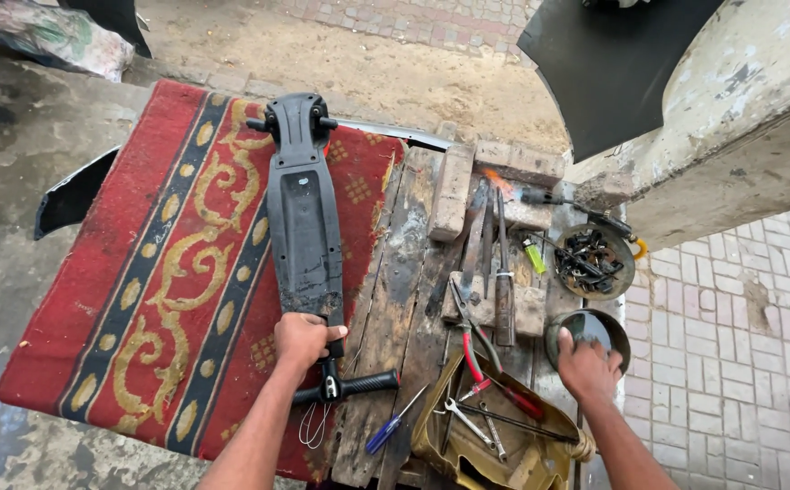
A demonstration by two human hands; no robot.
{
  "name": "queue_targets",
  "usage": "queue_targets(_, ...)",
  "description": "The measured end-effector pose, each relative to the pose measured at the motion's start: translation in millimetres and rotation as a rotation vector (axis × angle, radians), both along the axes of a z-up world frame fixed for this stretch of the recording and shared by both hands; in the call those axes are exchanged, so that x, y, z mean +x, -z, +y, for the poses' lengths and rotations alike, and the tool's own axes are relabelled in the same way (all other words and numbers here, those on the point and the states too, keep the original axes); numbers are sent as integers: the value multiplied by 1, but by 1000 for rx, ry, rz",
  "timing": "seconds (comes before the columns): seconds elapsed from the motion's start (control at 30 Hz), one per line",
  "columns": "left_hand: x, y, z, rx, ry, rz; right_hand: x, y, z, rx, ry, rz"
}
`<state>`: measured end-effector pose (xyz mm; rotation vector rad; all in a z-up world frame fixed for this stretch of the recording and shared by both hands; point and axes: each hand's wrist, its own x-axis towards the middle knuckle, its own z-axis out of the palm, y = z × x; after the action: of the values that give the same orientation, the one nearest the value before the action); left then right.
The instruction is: The person repairs an electric scooter chassis on a workbench, using pliers to manipulate wires and a heat source to fuse components.
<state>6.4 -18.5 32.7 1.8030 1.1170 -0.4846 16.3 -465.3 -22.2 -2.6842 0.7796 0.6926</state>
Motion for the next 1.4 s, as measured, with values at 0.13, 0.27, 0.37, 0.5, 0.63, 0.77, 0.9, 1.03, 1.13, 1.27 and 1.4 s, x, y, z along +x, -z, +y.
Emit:
queue_targets(0.13,2,-4,-1,0,-13,29,-11,30,-22,-10,-45,99)
queue_targets(0.27,1,-8,-1,-8,19,14,-10,20,-9,23,-1,24)
queue_targets(0.37,1,-8,-1,-4,33,19,-2,-1,6,36,95,42)
queue_targets(0.5,-3,35,9,17,88,-51,20,47,-9,-121,-83,-313)
queue_targets(0.63,-4,41,16,6,81,-67,32,-6,80,329,152,-401)
queue_targets(0.77,-1,57,20,38,147,-60,26,-26,151,291,-121,-502)
queue_targets(0.9,-1,48,15,74,217,-17,15,-95,240,586,-290,-471)
queue_targets(1.03,-3,41,18,67,204,-33,14,-44,278,636,-663,-590)
queue_targets(1.13,-5,28,18,81,233,-6,5,-36,306,626,-774,-559)
queue_targets(1.27,-4,25,15,58,236,-12,2,-35,319,188,-1137,-387)
queue_targets(1.4,-5,43,17,94,242,2,-4,-14,321,-15,-1255,-292)
